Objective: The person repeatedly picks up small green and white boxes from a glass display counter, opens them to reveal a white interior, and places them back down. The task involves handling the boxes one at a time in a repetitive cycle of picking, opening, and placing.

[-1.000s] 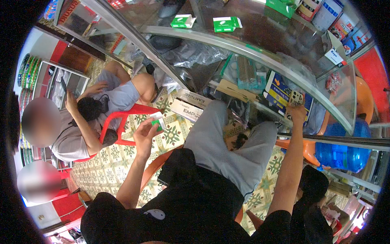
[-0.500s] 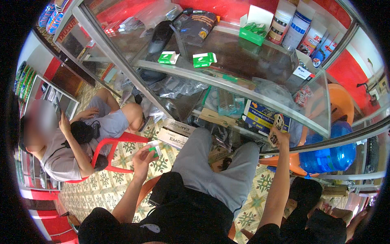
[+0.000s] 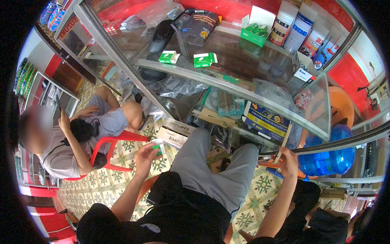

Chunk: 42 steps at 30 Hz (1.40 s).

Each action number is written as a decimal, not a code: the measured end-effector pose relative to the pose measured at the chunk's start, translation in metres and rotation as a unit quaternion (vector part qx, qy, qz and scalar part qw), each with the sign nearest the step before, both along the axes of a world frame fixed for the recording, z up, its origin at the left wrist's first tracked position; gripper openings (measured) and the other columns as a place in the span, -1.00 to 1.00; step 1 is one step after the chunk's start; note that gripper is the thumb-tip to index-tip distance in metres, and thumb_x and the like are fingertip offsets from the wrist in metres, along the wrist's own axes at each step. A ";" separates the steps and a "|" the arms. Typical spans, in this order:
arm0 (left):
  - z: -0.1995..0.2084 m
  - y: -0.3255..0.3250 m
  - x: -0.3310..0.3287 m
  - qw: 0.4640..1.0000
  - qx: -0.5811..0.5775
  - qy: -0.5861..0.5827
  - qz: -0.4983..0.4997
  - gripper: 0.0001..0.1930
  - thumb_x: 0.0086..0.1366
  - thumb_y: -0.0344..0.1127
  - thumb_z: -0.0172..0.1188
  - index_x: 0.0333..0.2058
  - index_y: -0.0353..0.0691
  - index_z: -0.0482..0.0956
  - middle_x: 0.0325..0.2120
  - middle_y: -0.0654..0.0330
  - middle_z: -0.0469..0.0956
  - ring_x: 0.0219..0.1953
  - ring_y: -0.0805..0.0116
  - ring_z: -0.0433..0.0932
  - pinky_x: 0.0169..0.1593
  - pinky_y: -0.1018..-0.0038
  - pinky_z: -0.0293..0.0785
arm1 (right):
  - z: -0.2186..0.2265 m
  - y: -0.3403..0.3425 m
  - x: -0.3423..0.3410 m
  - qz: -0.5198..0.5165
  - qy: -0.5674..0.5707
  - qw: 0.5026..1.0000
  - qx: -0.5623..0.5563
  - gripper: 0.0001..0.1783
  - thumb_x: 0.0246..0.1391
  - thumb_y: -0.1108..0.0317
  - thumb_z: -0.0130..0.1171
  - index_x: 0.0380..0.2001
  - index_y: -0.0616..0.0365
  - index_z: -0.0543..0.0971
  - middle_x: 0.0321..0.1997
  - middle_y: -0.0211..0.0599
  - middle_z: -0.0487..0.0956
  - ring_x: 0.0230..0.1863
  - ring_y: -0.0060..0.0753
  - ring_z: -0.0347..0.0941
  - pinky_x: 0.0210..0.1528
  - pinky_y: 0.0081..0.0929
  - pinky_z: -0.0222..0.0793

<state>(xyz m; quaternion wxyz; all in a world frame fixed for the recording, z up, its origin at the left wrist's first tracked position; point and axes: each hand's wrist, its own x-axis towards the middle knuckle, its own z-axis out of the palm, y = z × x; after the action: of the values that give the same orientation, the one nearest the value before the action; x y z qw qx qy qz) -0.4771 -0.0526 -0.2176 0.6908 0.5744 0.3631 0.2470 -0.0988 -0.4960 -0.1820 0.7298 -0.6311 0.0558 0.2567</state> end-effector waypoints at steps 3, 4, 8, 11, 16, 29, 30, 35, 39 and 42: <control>0.003 -0.002 0.001 1.000 0.005 0.007 -0.004 -0.68 0.45 -0.61 0.27 0.14 -0.42 0.56 0.02 -0.03 0.66 0.03 0.23 0.69 0.08 0.21 0.82 | 0.005 -0.006 -0.001 0.007 -0.012 1.000 0.018 -0.48 0.23 0.19 0.37 0.08 0.39 0.55 -0.07 -0.13 0.68 -0.10 -0.21 0.67 0.00 0.01 0.72; 0.004 -0.002 0.001 1.000 0.004 0.005 -0.006 -0.68 0.45 -0.60 0.26 0.15 -0.41 0.56 0.01 0.00 0.66 0.03 0.24 0.69 0.09 0.21 0.81 | 0.005 -0.009 -0.001 0.012 -0.014 1.000 0.019 -0.48 0.24 0.19 0.36 0.09 0.38 0.54 -0.06 -0.13 0.68 -0.10 -0.21 0.68 0.00 0.01 0.71; 0.005 -0.002 0.000 1.000 0.004 0.005 -0.004 -0.68 0.45 -0.58 0.27 0.15 -0.40 0.56 0.01 0.02 0.67 0.03 0.25 0.68 0.10 0.20 0.80 | 0.004 -0.024 0.006 0.027 -0.025 0.999 0.020 -0.48 0.25 0.20 0.34 0.11 0.37 0.53 -0.05 -0.15 0.68 -0.12 -0.20 0.69 0.01 0.00 0.71; 0.005 -0.001 -0.002 1.000 0.014 0.008 0.000 -0.67 0.45 -0.57 0.28 0.15 -0.40 0.56 0.03 0.00 0.67 0.04 0.23 0.69 0.09 0.21 0.81 | 0.011 -0.018 0.003 0.012 -0.030 0.999 0.037 -0.50 0.25 0.22 0.33 0.11 0.36 0.53 -0.06 -0.16 0.68 -0.15 -0.20 0.69 -0.02 -0.01 0.70; 0.007 -0.001 -0.003 1.000 0.005 0.000 0.000 -0.68 0.45 -0.63 0.25 0.14 -0.45 0.56 0.02 -0.04 0.66 0.03 0.24 0.69 0.07 0.23 0.83 | 0.003 -0.032 0.012 0.014 -0.031 0.999 0.013 -0.49 0.24 0.23 0.32 0.11 0.35 0.52 -0.07 -0.18 0.68 -0.12 -0.20 0.68 -0.03 -0.04 0.69; 0.004 -0.001 -0.006 1.000 0.000 -0.008 0.011 -0.67 0.44 -0.62 0.26 0.15 -0.46 0.55 0.04 -0.04 0.66 0.04 0.24 0.69 0.06 0.23 0.83 | 0.031 -0.010 -0.003 -0.002 -0.050 0.999 0.016 -0.54 0.24 0.17 0.36 -0.01 0.37 0.59 -0.12 -0.21 0.68 -0.15 -0.34 0.63 -0.03 -0.13 0.72; 0.004 -0.001 -0.007 1.000 0.001 -0.007 0.011 -0.66 0.44 -0.61 0.27 0.16 -0.46 0.55 0.04 -0.05 0.66 0.04 0.24 0.69 0.06 0.23 0.83 | 0.030 -0.012 -0.002 0.003 -0.049 0.999 0.018 -0.54 0.23 0.17 0.37 -0.01 0.37 0.59 -0.13 -0.21 0.68 -0.15 -0.33 0.63 -0.03 -0.13 0.72; 0.006 -0.001 -0.006 1.000 0.005 -0.004 0.008 -0.65 0.44 -0.60 0.27 0.17 -0.46 0.55 0.02 -0.05 0.67 0.02 0.24 0.71 0.06 0.25 0.83 | 0.034 -0.002 -0.006 -0.022 -0.054 0.998 0.012 -0.57 0.24 0.16 0.38 -0.06 0.35 0.60 -0.14 -0.20 0.68 -0.20 -0.33 0.61 -0.04 -0.10 0.71; 0.007 -0.001 -0.006 1.000 0.001 0.010 0.007 -0.66 0.45 -0.60 0.26 0.16 -0.45 0.55 0.00 -0.05 0.68 0.01 0.24 0.71 0.06 0.26 0.83 | 0.031 -0.003 -0.003 -0.023 -0.045 0.998 0.025 -0.60 0.25 0.20 0.37 -0.08 0.35 0.59 -0.14 -0.18 0.68 -0.20 -0.29 0.62 -0.04 -0.09 0.71; 0.007 0.000 -0.007 1.000 0.000 0.014 0.005 -0.67 0.45 -0.60 0.26 0.16 -0.44 0.56 0.00 -0.05 0.68 0.02 0.23 0.71 0.06 0.26 0.83 | 0.032 0.001 -0.005 -0.032 -0.040 0.998 0.027 -0.61 0.25 0.23 0.36 -0.06 0.36 0.59 -0.14 -0.16 0.67 -0.21 -0.27 0.62 -0.03 -0.07 0.71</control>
<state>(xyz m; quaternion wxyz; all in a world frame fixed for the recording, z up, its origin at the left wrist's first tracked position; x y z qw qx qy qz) -0.4841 -0.0529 -0.2102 0.6845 0.5757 0.3761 0.2422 -0.1034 -0.4954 -0.1496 0.7560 -0.6188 0.0399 0.2096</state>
